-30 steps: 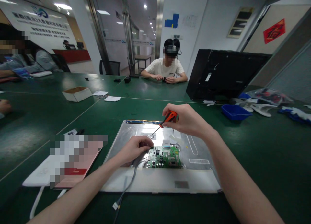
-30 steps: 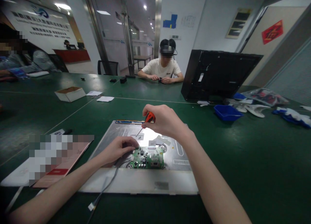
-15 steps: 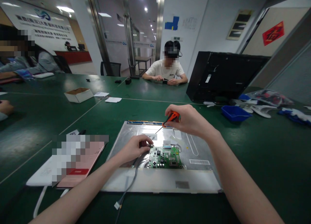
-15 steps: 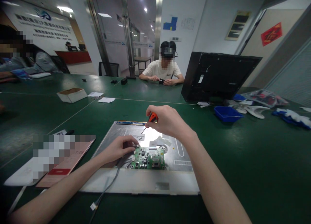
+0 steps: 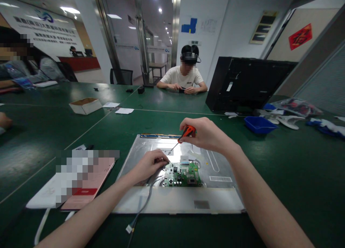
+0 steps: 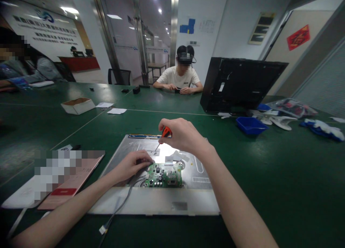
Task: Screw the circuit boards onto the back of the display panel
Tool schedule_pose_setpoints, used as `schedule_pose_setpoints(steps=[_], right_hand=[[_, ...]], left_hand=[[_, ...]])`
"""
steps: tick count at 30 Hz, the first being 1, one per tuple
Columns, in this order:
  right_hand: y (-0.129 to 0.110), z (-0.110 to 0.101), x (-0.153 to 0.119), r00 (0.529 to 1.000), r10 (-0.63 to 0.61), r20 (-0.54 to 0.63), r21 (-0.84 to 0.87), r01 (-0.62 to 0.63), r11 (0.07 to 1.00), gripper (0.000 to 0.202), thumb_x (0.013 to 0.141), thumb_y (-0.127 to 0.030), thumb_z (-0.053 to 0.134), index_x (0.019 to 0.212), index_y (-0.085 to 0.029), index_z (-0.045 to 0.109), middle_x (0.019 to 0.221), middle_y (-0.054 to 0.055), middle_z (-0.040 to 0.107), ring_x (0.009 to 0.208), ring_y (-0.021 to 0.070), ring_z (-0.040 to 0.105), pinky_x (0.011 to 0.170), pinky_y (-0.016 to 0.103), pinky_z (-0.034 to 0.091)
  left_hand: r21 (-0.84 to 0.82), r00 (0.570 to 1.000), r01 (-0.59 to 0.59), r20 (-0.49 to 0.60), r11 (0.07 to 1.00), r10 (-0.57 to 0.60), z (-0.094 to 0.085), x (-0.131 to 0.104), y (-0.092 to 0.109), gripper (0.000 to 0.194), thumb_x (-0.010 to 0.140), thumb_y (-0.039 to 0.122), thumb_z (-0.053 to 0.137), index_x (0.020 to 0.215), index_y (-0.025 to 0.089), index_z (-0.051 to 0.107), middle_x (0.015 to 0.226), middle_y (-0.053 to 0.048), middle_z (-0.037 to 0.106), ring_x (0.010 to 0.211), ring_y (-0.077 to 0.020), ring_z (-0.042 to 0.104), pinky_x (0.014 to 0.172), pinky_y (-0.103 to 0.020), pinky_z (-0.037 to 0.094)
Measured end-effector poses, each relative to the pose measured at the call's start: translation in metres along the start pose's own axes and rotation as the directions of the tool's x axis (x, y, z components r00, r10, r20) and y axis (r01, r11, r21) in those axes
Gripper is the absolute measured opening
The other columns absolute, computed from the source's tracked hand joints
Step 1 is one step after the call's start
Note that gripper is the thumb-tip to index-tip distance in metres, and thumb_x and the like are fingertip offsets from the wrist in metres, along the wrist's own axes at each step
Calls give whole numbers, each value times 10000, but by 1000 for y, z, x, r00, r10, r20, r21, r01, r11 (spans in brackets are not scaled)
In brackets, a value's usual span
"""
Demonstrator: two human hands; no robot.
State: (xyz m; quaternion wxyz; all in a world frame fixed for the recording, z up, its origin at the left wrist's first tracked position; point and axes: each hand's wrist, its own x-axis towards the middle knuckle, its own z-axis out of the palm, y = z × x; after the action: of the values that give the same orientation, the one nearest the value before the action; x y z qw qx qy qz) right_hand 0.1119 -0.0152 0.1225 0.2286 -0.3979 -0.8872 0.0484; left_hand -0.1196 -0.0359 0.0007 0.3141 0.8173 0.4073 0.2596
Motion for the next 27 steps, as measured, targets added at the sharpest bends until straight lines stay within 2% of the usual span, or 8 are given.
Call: schedule_pose_setpoints(steps=[7,20,27], right_hand=[[-5,0,-1,1000,-5,27,26,5,1000,319,723,-384,723,958,-226,574,806,-1,663,711,148,592,605,248,371],[-15,10,1,995,-35,93,18,34,999,304,731,-331,715,962,-228,548,821,-14,652,709,135,562,596,253,330],[-19,18,5,997,-2,82,-29,5,1000,383,730,-388,703,1007,-227,492,746,-22,606,620,125,495,554,259,280]], left_hand=[[35,997,64,-35,997,-63,0,1,6,77,825,167,596,859,169,665,870,-30,630,797,-163,565,699,-274,430],[-15,999,37,-25,999,-38,2,1,-3,76,830,164,586,830,173,661,850,-22,630,800,-160,569,709,-269,424],[-21,998,55,-26,998,-55,3,1,-3,71,831,187,592,833,177,662,866,-21,638,813,-161,573,720,-274,430]])
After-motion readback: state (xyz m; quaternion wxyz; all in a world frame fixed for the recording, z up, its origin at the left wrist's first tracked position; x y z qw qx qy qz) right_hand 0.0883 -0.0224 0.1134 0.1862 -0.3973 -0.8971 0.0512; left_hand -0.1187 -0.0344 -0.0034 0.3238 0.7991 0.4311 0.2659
